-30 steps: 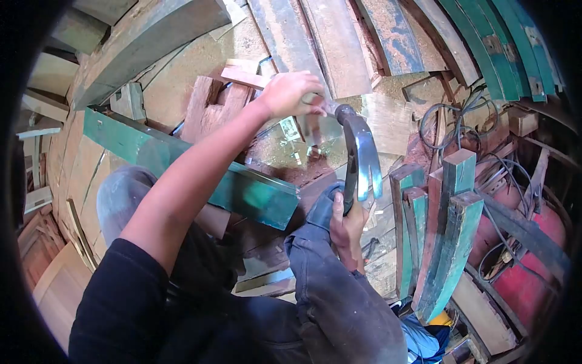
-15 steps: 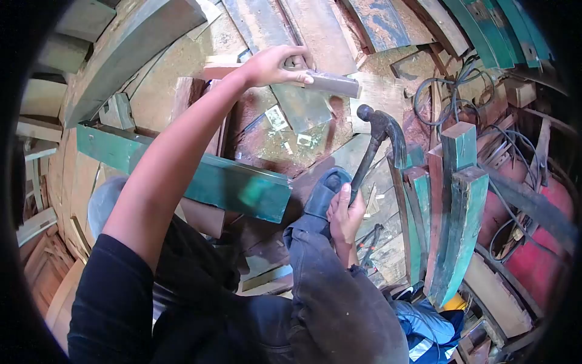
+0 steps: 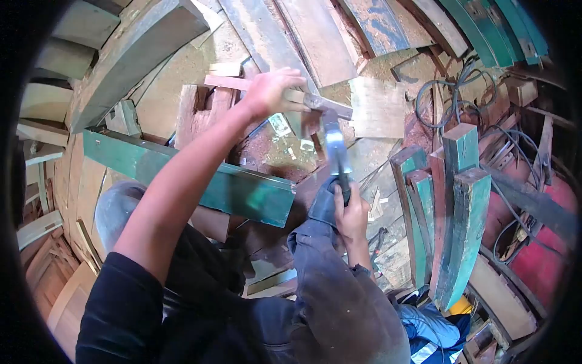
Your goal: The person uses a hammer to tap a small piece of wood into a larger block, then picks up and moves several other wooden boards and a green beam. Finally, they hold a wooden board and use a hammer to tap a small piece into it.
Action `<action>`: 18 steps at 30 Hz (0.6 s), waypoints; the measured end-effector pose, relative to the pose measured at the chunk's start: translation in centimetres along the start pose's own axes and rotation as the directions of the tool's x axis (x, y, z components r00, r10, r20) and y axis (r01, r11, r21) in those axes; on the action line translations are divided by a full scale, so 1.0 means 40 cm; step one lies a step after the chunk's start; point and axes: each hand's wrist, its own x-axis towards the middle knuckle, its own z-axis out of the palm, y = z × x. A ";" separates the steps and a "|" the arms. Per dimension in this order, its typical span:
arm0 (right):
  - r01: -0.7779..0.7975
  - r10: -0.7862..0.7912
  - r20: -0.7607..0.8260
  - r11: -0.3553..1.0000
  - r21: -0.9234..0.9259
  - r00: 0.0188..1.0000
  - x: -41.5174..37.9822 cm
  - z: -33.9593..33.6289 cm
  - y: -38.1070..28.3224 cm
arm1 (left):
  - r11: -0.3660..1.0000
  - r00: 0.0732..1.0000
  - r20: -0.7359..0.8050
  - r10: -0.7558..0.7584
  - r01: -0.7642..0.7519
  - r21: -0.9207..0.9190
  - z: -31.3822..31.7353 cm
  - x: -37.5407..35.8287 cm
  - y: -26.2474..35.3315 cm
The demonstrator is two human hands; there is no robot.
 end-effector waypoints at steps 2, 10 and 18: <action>-0.050 0.056 0.088 0.996 -0.068 0.995 0.011 -0.004 -0.011 | 1.000 1.000 -0.008 0.008 -0.008 0.006 0.003 -0.003 -0.001; 0.216 -0.216 0.000 0.976 -0.024 0.976 0.030 0.002 -0.004 | 0.995 0.997 -0.049 0.064 -0.067 -0.071 -0.014 -0.008 0.003; -0.019 0.020 0.065 1.000 -0.023 0.998 0.056 -0.021 -0.068 | 0.990 0.996 -0.016 0.084 -0.086 -0.112 -0.030 -0.006 0.014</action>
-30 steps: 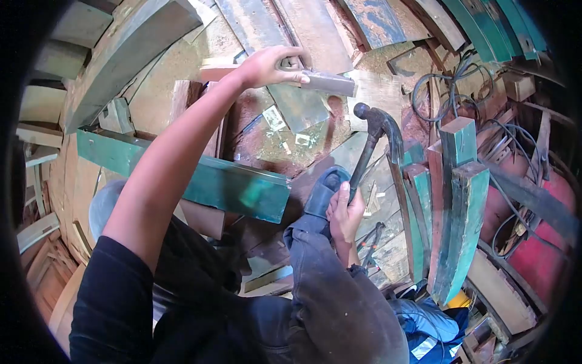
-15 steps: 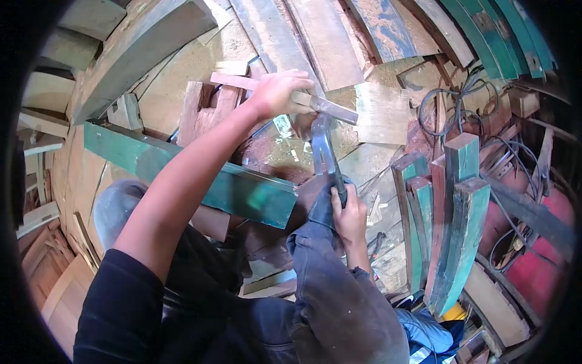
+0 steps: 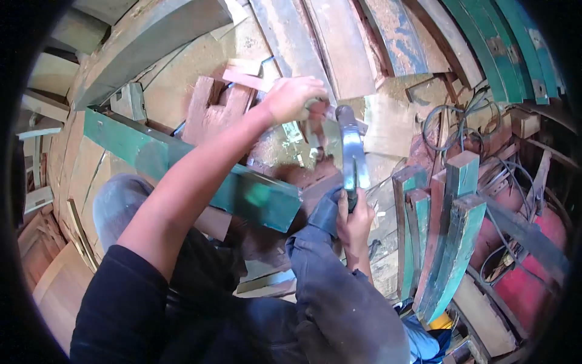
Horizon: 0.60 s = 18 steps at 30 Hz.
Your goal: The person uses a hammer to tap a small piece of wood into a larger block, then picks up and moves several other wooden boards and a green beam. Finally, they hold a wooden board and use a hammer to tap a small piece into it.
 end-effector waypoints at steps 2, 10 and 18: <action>0.080 -0.075 -0.170 0.996 0.026 0.983 -0.010 0.010 -0.019 | 1.000 1.000 0.021 0.000 -0.001 0.024 0.000 0.004 0.000; -0.117 0.116 0.083 0.993 0.014 0.990 0.021 0.018 -0.027 | 0.999 1.000 -0.021 0.001 0.000 0.035 0.009 -0.004 -0.002; -0.151 0.155 0.083 0.987 -0.060 0.984 0.036 0.032 -0.017 | 0.999 0.997 -0.066 0.028 -0.027 0.023 0.006 -0.003 0.001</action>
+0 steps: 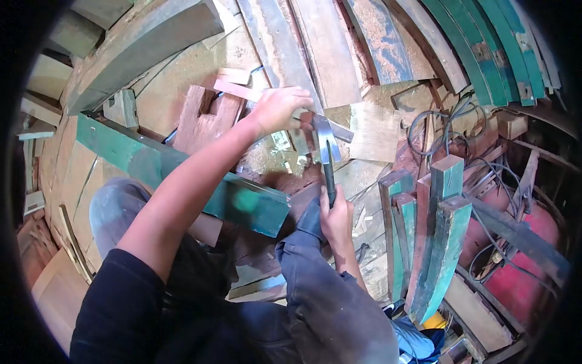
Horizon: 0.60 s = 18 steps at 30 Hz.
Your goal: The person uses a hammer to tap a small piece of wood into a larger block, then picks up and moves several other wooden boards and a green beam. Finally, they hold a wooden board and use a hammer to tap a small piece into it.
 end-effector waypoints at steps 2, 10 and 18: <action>0.009 -0.007 -0.031 0.996 0.089 0.999 -0.004 -0.019 -0.018 | 0.999 0.998 0.044 -0.035 0.035 -0.002 -0.007 0.002 0.007; -0.138 0.216 -0.081 0.828 0.543 0.973 -0.078 -0.031 0.050 | 0.988 0.967 0.225 -0.119 0.139 -0.074 -0.026 0.035 -0.009; -0.376 0.472 0.089 0.561 0.738 0.877 -0.166 -0.014 0.109 | 0.939 0.987 0.157 -0.028 0.080 -0.334 -0.032 0.102 -0.054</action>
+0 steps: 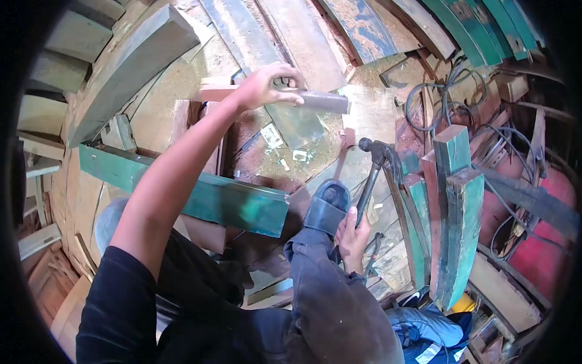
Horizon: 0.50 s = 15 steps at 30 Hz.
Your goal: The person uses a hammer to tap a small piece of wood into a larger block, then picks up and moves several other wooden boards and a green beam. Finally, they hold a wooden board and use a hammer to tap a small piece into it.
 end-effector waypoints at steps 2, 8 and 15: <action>0.004 -0.003 -0.030 0.999 0.043 1.000 -0.014 -0.007 0.009 | 0.998 0.999 -0.024 0.032 -0.031 0.051 0.013 0.007 -0.023; -0.016 0.018 -0.035 0.998 0.068 0.999 -0.026 -0.019 0.017 | 0.996 0.995 0.081 0.062 -0.067 0.065 -0.010 0.016 0.003; 0.080 -0.095 -0.150 0.991 -0.107 0.984 0.038 -0.064 0.161 | 0.976 0.980 0.108 0.167 -0.179 0.121 -0.041 0.045 0.065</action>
